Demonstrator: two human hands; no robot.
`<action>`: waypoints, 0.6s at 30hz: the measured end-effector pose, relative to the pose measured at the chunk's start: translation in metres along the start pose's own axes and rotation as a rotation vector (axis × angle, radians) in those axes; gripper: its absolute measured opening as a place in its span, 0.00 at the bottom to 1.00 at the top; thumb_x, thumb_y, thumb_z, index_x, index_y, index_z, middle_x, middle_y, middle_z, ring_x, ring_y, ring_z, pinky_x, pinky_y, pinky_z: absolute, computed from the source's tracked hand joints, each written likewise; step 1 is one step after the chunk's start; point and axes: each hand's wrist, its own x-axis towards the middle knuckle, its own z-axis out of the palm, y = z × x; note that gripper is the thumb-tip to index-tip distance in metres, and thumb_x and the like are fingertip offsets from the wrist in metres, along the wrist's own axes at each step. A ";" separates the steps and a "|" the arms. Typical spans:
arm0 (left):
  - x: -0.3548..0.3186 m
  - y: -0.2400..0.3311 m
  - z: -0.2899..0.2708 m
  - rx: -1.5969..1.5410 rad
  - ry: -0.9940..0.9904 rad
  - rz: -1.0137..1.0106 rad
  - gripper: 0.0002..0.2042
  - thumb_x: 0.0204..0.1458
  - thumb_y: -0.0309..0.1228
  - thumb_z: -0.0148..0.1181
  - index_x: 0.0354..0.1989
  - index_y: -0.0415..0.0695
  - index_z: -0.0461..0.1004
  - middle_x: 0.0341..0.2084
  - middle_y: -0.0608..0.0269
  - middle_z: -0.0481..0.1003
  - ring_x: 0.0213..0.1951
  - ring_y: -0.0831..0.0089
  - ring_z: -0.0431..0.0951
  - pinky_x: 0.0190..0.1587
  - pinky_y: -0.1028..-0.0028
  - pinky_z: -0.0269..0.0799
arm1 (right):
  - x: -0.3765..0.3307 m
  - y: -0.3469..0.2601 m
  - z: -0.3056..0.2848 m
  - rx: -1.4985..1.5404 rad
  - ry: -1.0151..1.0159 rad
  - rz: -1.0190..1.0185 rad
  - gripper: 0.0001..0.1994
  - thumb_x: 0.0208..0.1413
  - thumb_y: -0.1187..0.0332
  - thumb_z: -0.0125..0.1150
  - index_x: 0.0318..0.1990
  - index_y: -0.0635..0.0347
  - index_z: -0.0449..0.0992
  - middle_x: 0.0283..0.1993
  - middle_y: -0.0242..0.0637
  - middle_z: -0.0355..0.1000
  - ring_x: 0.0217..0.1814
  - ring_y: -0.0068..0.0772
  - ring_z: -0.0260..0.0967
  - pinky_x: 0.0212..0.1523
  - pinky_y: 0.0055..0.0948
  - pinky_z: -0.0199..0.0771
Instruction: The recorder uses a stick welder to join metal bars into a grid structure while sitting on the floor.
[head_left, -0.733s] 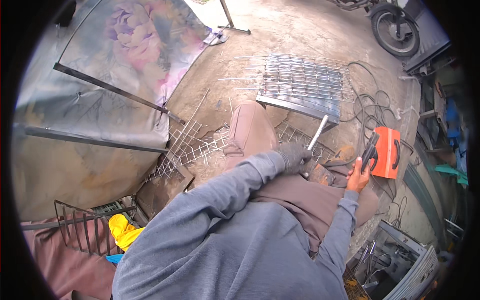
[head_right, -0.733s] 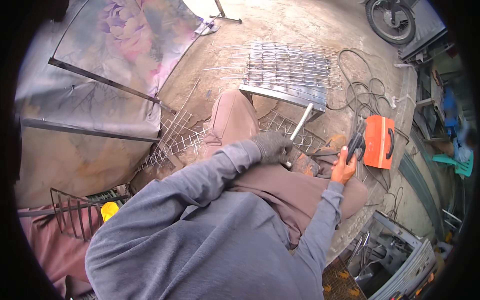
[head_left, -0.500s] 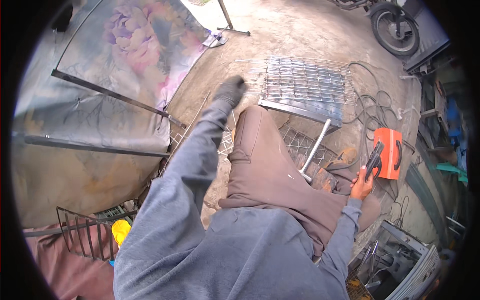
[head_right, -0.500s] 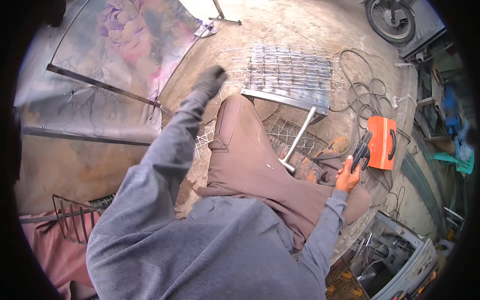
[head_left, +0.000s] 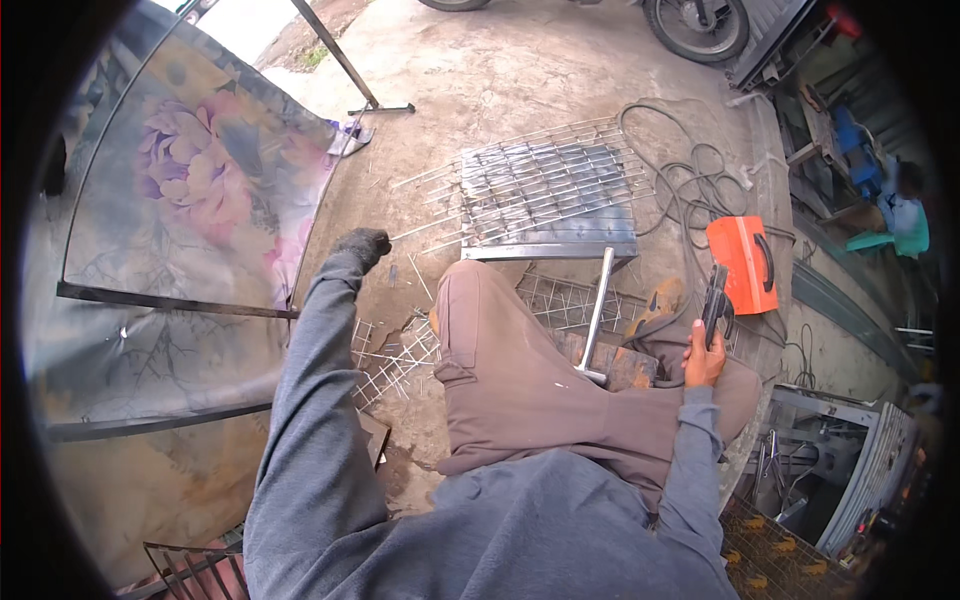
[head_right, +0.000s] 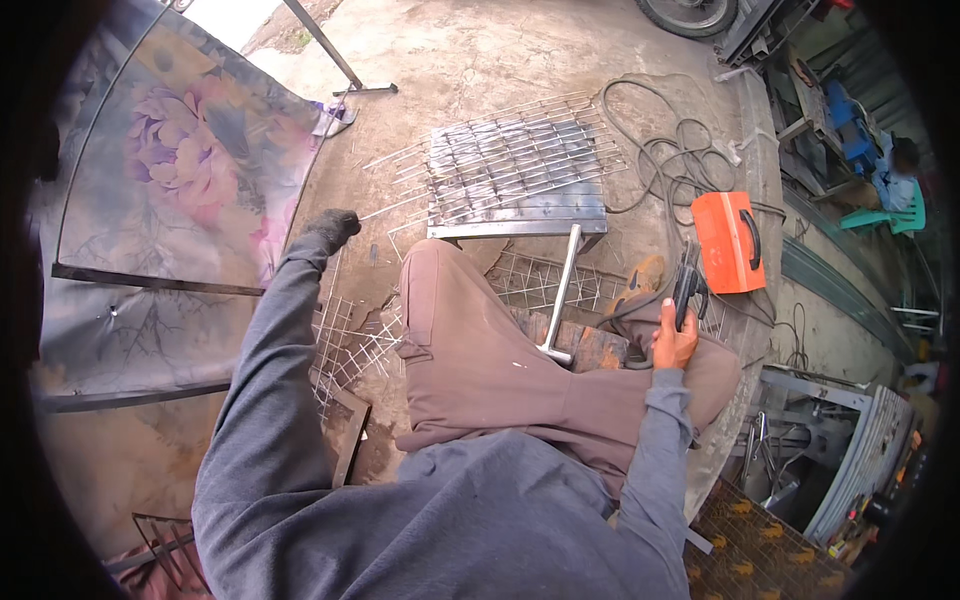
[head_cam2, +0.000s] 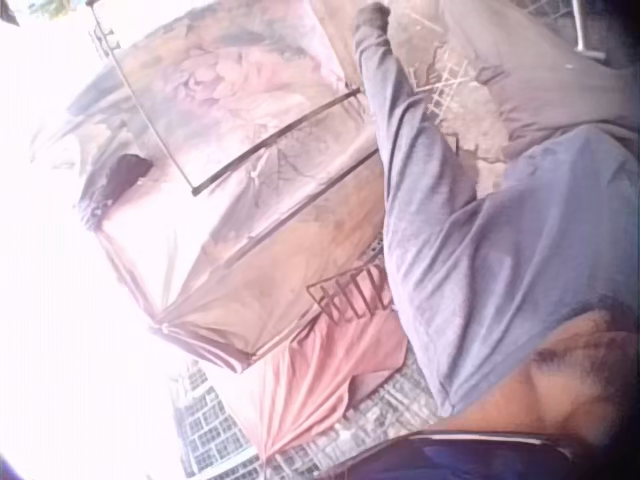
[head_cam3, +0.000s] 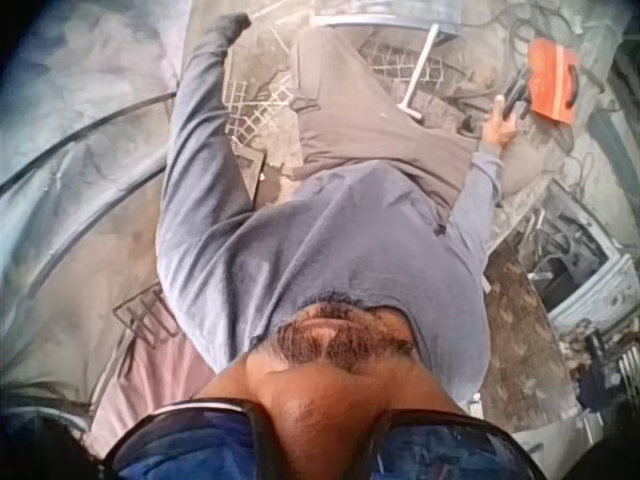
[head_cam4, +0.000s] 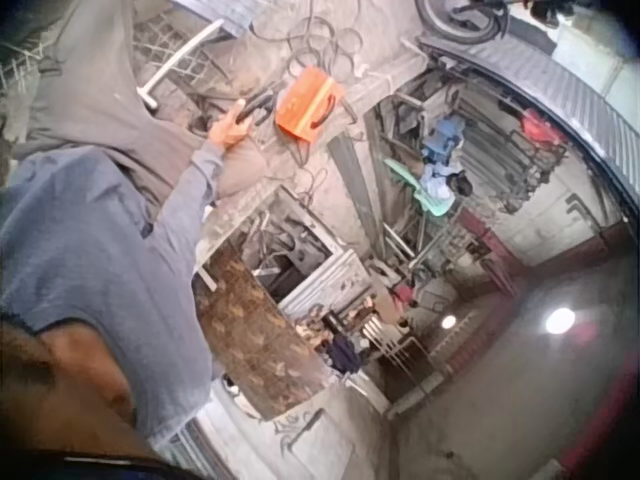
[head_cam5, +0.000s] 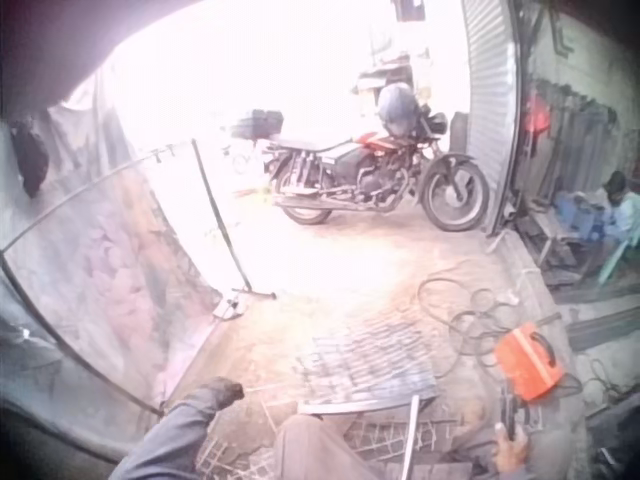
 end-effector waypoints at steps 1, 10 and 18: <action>-0.001 -0.012 -0.003 0.052 0.003 0.089 0.14 0.59 0.45 0.59 0.46 0.51 0.81 0.46 0.52 0.81 0.52 0.51 0.80 0.54 0.56 0.74 | 0.001 -0.001 0.004 -0.010 -0.010 0.012 0.17 0.63 0.52 0.65 0.45 0.57 0.75 0.29 0.28 0.70 0.18 0.16 0.63 0.13 0.21 0.62; -0.047 0.012 -0.184 0.015 0.133 0.398 0.12 0.63 0.41 0.58 0.40 0.45 0.79 0.34 0.55 0.80 0.39 0.59 0.81 0.43 0.63 0.76 | 0.007 0.003 0.000 -0.010 -0.014 0.009 0.19 0.63 0.51 0.65 0.42 0.58 0.73 0.30 0.28 0.70 0.19 0.16 0.63 0.14 0.20 0.62; -0.021 0.057 -0.343 -0.494 0.481 0.556 0.14 0.65 0.41 0.59 0.38 0.41 0.77 0.29 0.64 0.79 0.34 0.71 0.78 0.40 0.66 0.75 | 0.000 -0.010 0.025 -0.010 -0.061 -0.028 0.17 0.62 0.53 0.66 0.42 0.58 0.75 0.27 0.27 0.70 0.18 0.16 0.62 0.14 0.21 0.60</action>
